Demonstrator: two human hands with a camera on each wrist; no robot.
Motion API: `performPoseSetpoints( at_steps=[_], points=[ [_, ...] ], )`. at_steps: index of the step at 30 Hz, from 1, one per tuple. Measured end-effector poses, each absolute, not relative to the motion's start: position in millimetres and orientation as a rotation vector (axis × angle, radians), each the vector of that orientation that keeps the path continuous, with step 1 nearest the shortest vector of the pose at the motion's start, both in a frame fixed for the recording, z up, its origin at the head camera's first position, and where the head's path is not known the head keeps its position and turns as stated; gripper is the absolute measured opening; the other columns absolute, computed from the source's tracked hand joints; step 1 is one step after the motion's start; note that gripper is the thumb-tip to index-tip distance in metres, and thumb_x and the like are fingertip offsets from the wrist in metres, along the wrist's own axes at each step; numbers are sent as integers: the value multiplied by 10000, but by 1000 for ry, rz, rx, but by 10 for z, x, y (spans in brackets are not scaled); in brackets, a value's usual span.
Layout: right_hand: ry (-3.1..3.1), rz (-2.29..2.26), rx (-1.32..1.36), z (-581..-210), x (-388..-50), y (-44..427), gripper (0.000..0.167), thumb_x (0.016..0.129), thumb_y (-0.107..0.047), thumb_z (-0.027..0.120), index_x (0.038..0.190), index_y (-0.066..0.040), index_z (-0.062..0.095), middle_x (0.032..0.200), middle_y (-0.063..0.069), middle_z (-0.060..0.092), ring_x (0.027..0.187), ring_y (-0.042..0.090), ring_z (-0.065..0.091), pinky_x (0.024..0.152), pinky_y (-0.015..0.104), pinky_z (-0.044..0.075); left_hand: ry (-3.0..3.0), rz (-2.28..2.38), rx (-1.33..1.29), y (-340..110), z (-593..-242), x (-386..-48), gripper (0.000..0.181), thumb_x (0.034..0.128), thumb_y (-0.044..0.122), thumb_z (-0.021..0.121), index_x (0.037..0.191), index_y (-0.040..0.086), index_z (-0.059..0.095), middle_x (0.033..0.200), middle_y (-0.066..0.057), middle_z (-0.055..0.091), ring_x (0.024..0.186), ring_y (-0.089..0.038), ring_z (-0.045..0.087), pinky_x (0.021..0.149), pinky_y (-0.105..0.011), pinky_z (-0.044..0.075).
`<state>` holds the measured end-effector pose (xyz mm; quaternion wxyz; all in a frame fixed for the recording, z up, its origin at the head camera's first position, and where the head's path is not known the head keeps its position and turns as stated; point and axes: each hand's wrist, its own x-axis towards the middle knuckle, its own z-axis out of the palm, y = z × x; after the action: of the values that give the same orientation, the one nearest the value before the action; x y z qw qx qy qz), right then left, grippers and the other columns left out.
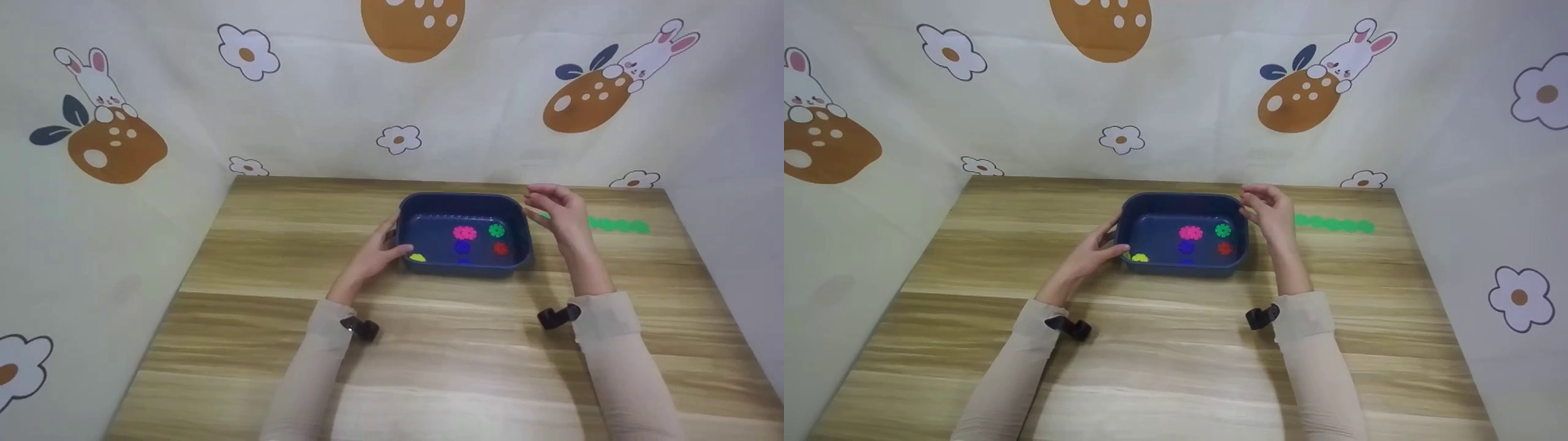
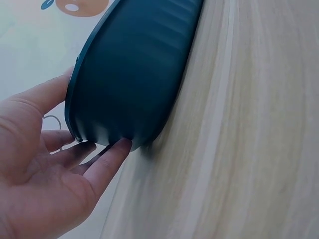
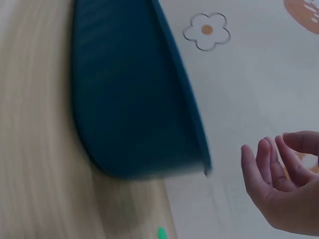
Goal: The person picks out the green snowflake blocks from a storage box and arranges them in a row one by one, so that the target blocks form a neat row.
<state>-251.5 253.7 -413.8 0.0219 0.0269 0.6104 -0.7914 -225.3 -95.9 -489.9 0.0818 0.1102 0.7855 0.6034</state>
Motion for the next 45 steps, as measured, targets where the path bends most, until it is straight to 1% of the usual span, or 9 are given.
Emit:
performPoseSetpoints(
  at_steps=[5,10,14,22,26,30,34,38,45],
  points=[
    [1971,-2335,81,-4232,-2572,2244,101,965,-61,628,1047,-74,686,912,-64,738,868,62,703,809,225,607,2354,1801,336,-957,-4883,-2277,785,933,138,695,1581,78,256,1649,-195,219,1471,-409,339,1230,-459,296],
    [2129,-2146,63,-4358,-2685,2057,284,978,-114,622,1224,27,629,927,-123,725,904,-4,682,811,148,559,2348,1815,356,-970,-4884,-2273,790,931,146,699,1579,66,254,1643,-201,231,1462,-419,350,1223,-465,306],
    [2247,-2017,32,-4474,-2759,2006,382,977,-122,623,1298,82,587,917,-155,719,943,-24,644,928,129,469,2349,1805,348,-973,-4912,-2258,797,928,158,705,1579,69,254,1639,-202,244,1463,-409,354,1224,-460,308],
    [2281,-1899,-3,-4578,-2777,1963,354,984,-133,607,1281,60,610,940,-176,710,1003,3,621,1048,265,431,2321,1832,344,-944,-4919,-2253,788,931,142,697,1581,78,256,1640,-194,247,1467,-401,351,1216,-468,320],
    [2229,-1897,4,-4602,-2773,1922,357,981,-123,607,1295,48,601,1043,-107,708,1006,38,627,1000,292,475,2310,1840,359,-942,-4912,-2269,794,931,151,698,1582,79,250,1641,-194,244,1465,-400,355,1218,-472,315],
    [2192,-1840,51,-4650,-2797,1869,414,967,-96,623,1356,25,551,1283,52,611,953,21,596,959,304,508,2342,1818,338,-974,-4916,-2265,791,927,155,704,1579,78,263,1641,-185,253,1458,-398,369,1221,-473,309],
    [2313,-1660,36,-4704,-2817,1859,500,913,-38,667,1381,47,513,1420,217,511,1103,155,587,1011,300,490,2349,1811,317,-984,-4923,-2249,788,927,159,705,1579,91,267,1643,-173,255,1459,-390,371,1225,-465,302],
    [2450,-1453,5,-4723,-2848,1853,592,836,2,715,1383,71,502,1438,290,498,1331,347,489,1132,391,414,2357,1798,322,-976,-4929,-2249,798,930,193,707,1584,101,258,1648,-171,242,1471,-384,353,1234,-460,284],
    [2534,-1341,42,-4757,-2868,1840,603,811,88,670,1390,36,514,1372,277,542,1287,373,508,1101,437,449,2359,1805,301,-956,-4941,-2259,793,927,178,710,1579,91,268,1638,-183,265,1458,-395,372,1223,-476,305]
  ],
)
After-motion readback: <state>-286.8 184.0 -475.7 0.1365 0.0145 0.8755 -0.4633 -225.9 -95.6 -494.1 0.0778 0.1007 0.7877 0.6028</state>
